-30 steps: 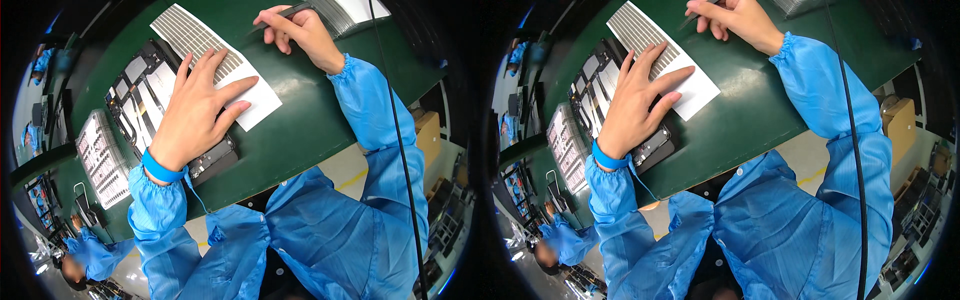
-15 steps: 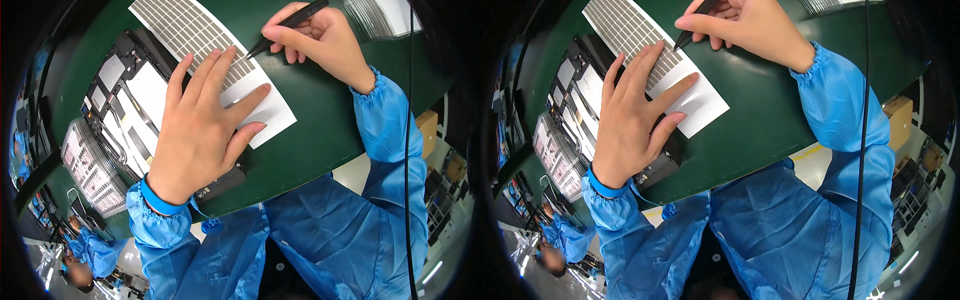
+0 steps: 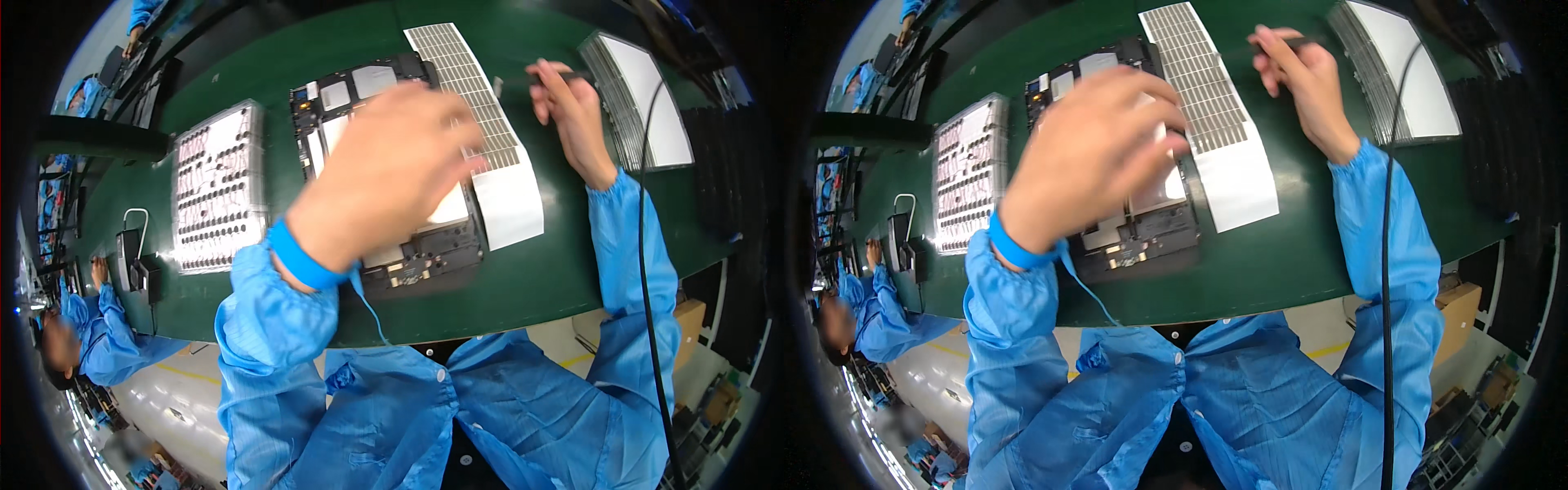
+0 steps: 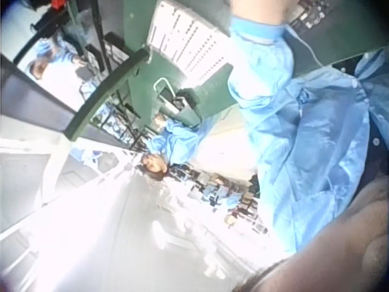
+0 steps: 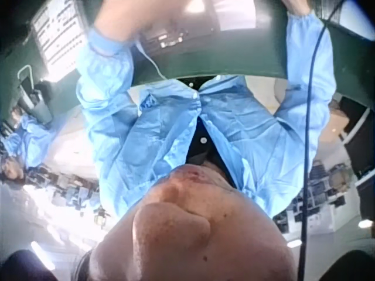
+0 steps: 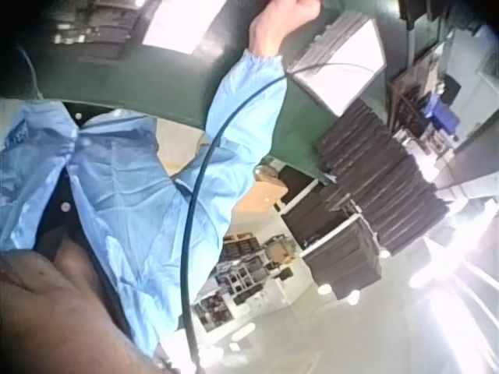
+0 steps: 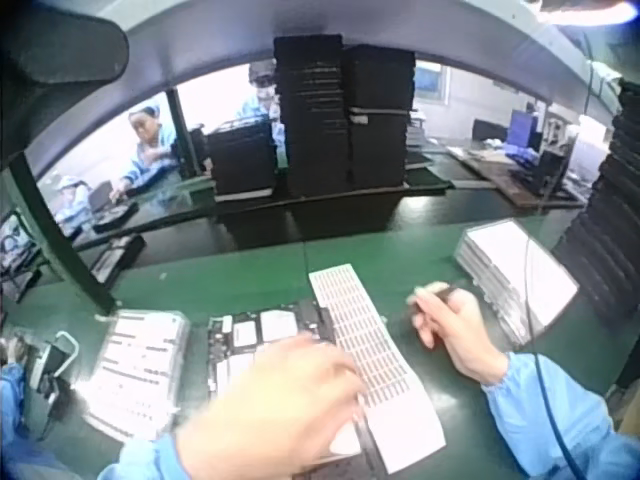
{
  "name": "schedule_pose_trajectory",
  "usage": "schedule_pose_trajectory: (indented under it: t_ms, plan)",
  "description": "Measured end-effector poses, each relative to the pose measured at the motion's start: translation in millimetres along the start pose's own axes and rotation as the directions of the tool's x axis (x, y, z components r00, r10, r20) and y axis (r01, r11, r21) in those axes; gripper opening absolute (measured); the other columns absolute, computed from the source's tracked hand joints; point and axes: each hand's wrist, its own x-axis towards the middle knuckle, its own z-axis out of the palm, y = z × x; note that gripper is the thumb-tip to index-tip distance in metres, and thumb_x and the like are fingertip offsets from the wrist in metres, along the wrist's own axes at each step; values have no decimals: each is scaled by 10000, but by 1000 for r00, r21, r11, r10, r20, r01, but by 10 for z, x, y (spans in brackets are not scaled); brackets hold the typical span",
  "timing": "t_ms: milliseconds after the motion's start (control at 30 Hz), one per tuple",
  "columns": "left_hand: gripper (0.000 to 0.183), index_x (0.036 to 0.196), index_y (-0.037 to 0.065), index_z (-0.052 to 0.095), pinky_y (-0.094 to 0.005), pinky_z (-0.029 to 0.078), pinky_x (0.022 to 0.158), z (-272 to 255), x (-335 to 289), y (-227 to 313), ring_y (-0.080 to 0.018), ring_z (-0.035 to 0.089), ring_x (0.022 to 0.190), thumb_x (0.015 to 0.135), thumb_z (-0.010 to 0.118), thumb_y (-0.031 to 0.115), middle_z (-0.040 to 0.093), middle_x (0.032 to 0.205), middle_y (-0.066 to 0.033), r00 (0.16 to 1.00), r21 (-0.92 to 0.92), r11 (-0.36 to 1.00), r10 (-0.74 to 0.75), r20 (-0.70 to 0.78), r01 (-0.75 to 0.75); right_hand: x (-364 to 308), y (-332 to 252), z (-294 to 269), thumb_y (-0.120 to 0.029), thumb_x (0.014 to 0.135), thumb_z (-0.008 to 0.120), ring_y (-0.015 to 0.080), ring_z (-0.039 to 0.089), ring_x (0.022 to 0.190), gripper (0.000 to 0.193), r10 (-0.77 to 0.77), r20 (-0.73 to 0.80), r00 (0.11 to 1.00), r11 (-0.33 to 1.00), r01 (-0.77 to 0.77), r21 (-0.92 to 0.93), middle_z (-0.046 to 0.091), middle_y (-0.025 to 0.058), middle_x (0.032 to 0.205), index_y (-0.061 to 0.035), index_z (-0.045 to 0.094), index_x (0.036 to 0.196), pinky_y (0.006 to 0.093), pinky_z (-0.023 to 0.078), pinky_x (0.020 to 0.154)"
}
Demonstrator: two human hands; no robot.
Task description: Assembling internal components and applying adhesive strips to a tablet device chassis.
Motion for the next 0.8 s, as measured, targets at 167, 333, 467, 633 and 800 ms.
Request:
schedule_pose_trajectory:
  t_ms: [167, 333, 467, 633, 800]
  plan:
    - [288, 1144, 29, 612, -446, 472, 975, 167, -383, -560, -376, 597, 1092, 901, 674, 170, 627, 1185, -149, 922, 20, 964, -249, -295, 267, 635, 263, 660, -343, 1018, 607, 61, 530, 608, 322, -87, 82, 993, 996, 84, 43, 616, 3, 765, -26, 666, 1035, 216, 428, 569]
    - [358, 1245, 26, 582, -517, 374, 1108, 261, -396, -659, -406, 529, 1247, 950, 638, 220, 610, 1270, -169, 891, 49, 958, -243, -384, 283, 761, 343, 846, -310, 1021, 602, 23, 464, 550, 269, -160, 137, 978, 987, 155, 42, 585, -34, 713, -58, 684, 977, 186, 361, 508]
    - [346, 1242, 37, 597, -519, 357, 1122, 268, -435, -688, -408, 515, 1270, 960, 619, 236, 603, 1292, -163, 902, 95, 952, -242, -358, 292, 773, 368, 869, -308, 1024, 598, 15, 441, 543, 264, -129, 170, 977, 991, 124, 40, 574, -43, 707, -62, 685, 979, 182, 347, 504]
    - [328, 1260, 101, 619, -522, 336, 1138, 267, -426, -672, -418, 494, 1297, 970, 606, 253, 584, 1338, -152, 917, 112, 948, -252, -309, 299, 743, 347, 868, -319, 1019, 609, 8, 420, 550, 265, -174, 208, 963, 980, 189, -56, 562, -52, 708, -67, 685, 992, 180, 329, 502]
    - [311, 1263, 151, 632, -525, 330, 1141, 264, -421, -641, -419, 487, 1308, 975, 599, 264, 582, 1348, -141, 926, 108, 951, -249, -282, 289, 720, 355, 866, -315, 1011, 624, 18, 449, 551, 260, -168, 210, 963, 985, 174, -11, 579, -45, 713, -65, 676, 962, 186, 342, 498]
